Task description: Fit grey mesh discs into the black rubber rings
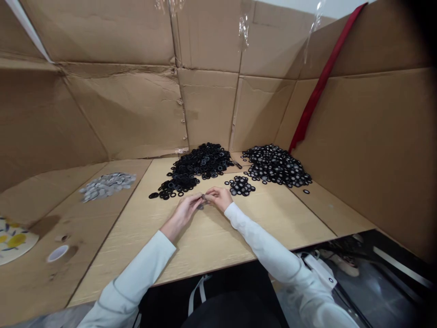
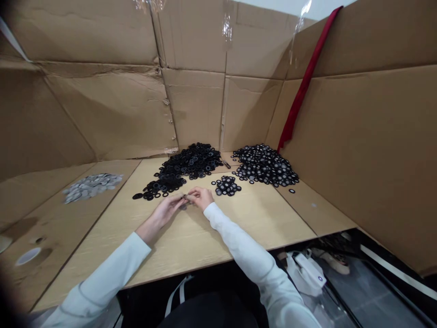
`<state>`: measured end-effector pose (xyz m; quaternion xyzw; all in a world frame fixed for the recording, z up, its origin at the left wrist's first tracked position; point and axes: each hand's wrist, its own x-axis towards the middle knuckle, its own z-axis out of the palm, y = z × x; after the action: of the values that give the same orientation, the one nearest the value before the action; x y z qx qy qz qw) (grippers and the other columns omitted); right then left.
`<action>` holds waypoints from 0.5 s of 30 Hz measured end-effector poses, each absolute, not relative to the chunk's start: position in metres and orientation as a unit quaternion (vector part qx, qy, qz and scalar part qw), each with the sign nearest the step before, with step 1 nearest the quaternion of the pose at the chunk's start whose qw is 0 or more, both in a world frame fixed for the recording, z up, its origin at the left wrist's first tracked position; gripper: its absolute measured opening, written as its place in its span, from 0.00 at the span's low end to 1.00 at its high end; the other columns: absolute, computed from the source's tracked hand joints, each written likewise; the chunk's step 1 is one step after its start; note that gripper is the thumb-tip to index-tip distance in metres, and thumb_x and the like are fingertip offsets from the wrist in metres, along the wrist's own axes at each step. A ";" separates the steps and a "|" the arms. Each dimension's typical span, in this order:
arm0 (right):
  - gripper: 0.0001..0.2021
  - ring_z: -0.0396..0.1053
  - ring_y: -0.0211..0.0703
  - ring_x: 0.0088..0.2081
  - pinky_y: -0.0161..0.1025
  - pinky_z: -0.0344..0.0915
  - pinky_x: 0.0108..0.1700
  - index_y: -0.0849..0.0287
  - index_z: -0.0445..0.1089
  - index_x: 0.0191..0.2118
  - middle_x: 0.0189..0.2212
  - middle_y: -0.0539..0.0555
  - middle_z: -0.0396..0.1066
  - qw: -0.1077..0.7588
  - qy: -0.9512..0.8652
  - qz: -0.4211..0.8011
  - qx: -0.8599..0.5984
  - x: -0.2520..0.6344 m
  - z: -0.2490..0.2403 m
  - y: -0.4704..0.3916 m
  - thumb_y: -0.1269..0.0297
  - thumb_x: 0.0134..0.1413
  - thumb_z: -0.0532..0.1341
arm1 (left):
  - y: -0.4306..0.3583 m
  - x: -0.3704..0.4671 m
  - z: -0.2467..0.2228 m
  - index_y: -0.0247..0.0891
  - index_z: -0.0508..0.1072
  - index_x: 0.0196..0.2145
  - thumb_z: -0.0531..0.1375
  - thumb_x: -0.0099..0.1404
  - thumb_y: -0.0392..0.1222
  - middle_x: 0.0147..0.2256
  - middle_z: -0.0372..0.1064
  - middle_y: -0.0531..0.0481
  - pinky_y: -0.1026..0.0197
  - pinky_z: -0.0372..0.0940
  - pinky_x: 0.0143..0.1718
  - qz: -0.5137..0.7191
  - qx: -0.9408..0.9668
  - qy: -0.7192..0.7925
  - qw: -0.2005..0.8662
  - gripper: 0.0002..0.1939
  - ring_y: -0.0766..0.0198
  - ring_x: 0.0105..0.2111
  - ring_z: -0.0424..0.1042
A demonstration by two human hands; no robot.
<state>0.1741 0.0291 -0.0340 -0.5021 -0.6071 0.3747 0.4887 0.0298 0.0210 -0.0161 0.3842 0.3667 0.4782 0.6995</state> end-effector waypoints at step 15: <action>0.02 0.66 0.39 0.37 0.38 0.62 0.44 0.60 0.70 0.24 0.32 0.52 0.66 0.475 -0.682 0.235 -0.504 0.177 -0.027 0.027 0.72 0.42 0.62 | 0.010 0.035 -0.010 0.33 0.75 0.28 0.61 0.52 0.38 0.35 0.74 0.42 0.57 0.61 0.48 0.438 0.452 0.382 0.677 0.06 0.60 0.36 0.73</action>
<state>0.1765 0.0266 -0.0274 -0.5042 -0.6817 0.2347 0.4754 0.0349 0.0098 -0.0104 0.4515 0.3821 0.4376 0.6772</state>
